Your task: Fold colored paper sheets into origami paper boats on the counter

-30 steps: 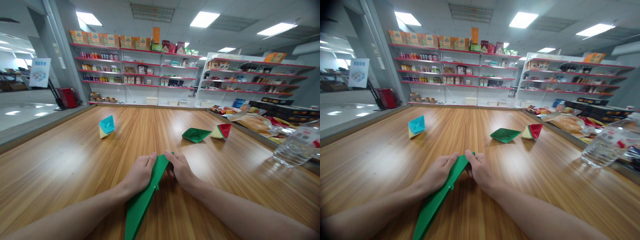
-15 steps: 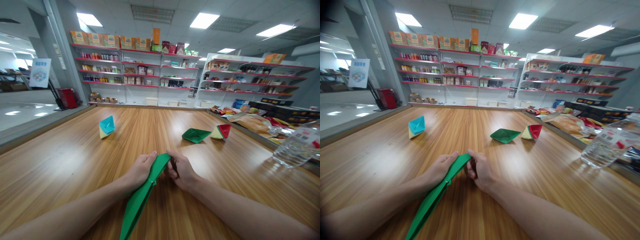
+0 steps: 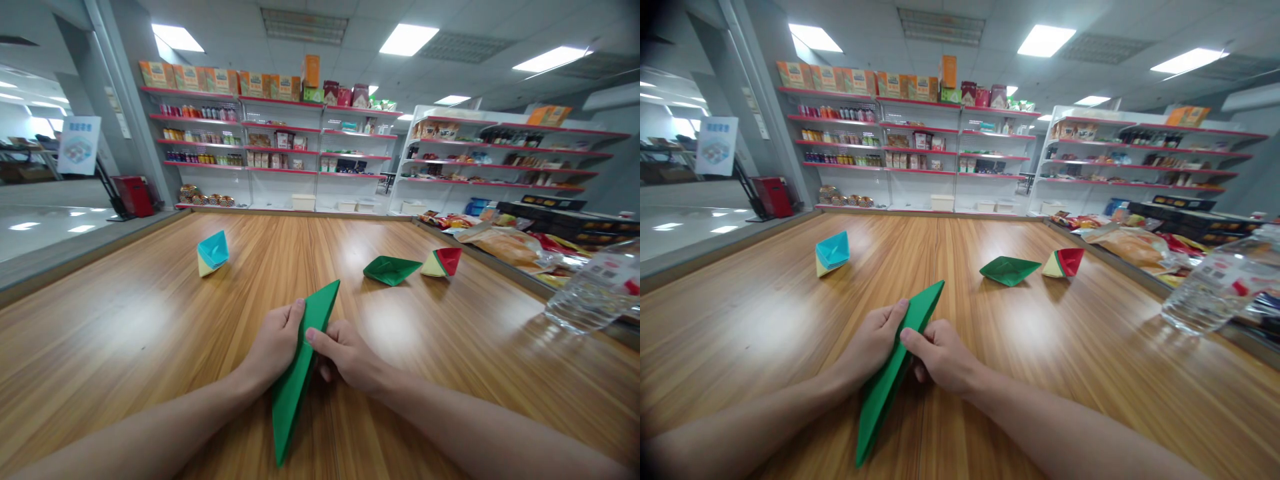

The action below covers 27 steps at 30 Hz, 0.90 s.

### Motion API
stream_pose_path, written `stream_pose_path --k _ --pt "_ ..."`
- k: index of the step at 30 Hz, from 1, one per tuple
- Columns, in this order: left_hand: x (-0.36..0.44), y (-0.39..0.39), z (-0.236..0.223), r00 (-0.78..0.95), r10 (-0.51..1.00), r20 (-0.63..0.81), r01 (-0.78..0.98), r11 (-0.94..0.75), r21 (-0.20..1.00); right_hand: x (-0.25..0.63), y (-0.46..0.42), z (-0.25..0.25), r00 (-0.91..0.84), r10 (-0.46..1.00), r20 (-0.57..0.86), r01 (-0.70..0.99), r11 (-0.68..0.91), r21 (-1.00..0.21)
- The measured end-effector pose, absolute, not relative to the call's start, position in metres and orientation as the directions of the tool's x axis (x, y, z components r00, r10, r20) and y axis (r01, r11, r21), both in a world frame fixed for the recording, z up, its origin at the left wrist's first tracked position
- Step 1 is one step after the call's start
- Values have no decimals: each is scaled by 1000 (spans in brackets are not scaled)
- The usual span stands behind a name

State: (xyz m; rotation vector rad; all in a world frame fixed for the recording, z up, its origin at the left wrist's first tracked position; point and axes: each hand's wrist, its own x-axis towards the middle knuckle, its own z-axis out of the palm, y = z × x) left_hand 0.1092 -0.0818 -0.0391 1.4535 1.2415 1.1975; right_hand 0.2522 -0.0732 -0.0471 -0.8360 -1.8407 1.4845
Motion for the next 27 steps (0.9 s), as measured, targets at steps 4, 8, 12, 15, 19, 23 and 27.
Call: stream_pose_path --k 4,8,12,15,19,23,27 --pt "109 -81 -41 12 986 168 220 -167 961 254 -74 -48 -675 733 88 99 208 -973" --pt "110 -83 -38 147 989 -1 54 -7 999 257 -79 -43 -765 635 103 52 220 -974" --pt "111 -86 -35 323 927 -191 -106 236 966 257 -85 -35 -797 590 128 15 231 -973" --pt "111 -85 -35 288 936 -203 -153 254 955 256 -84 -36 -764 633 124 35 232 -972" --pt "111 -84 -37 206 972 -117 -226 164 960 254 -76 -45 -541 829 141 60 205 -977" --pt "112 -84 -39 322 946 -22 -392 154 907 255 -68 -46 -321 925 205 -2 216 -976" --pt "113 -83 -36 340 939 -43 -451 203 869 257 -67 -43 -314 919 237 -84 221 -972"
